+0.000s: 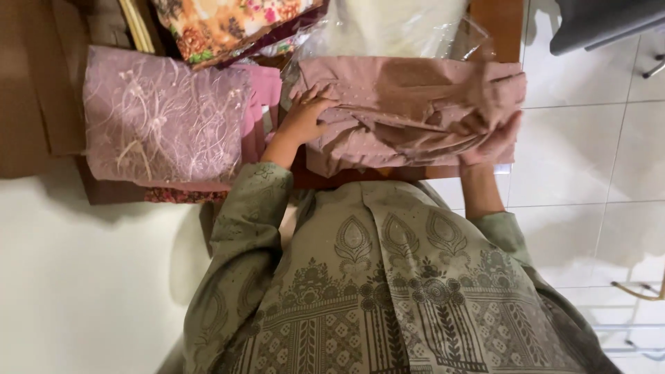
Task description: Folding various clothing items on a flat surface.
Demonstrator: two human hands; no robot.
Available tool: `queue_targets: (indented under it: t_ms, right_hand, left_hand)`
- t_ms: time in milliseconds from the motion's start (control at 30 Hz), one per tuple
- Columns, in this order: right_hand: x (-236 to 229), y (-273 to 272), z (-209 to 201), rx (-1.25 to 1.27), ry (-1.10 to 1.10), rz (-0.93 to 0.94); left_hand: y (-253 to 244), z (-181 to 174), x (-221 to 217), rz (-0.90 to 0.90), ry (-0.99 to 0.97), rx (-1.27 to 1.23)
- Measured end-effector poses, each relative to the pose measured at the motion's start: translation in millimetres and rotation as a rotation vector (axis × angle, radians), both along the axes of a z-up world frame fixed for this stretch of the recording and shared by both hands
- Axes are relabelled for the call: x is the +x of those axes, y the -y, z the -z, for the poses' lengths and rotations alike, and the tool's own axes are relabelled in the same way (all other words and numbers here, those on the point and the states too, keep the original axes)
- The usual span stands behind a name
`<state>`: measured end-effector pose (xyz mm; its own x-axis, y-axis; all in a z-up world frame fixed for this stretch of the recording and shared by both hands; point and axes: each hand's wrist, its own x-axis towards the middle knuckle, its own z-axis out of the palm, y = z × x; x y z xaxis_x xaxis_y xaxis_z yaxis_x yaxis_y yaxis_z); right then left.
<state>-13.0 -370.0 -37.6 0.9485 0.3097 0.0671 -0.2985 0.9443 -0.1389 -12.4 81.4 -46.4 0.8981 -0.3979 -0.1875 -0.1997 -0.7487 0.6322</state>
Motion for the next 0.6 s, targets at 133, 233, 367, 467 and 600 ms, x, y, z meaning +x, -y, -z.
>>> queue_targets:
  t_ms: [133,233,367,467,600]
  right_hand:
    - [22,46,-47,-0.162,0.24,0.26]
    - [31,82,-87,-0.312,0.349,0.335]
    - [37,104,-103,-0.34,0.511,0.361]
    - [23,148,-48,-0.57,0.421,0.346]
    - [19,182,-45,-1.037,0.353,0.1]
  left_hand:
    - [4,-11,3,0.019,0.007,-0.018]
    - [10,-4,3,-0.033,-0.016,0.005]
    - [11,17,3,-0.136,0.129,-0.06]
    - [9,21,4,-0.141,0.198,-0.077]
    - [11,21,6,-0.117,0.292,-0.032]
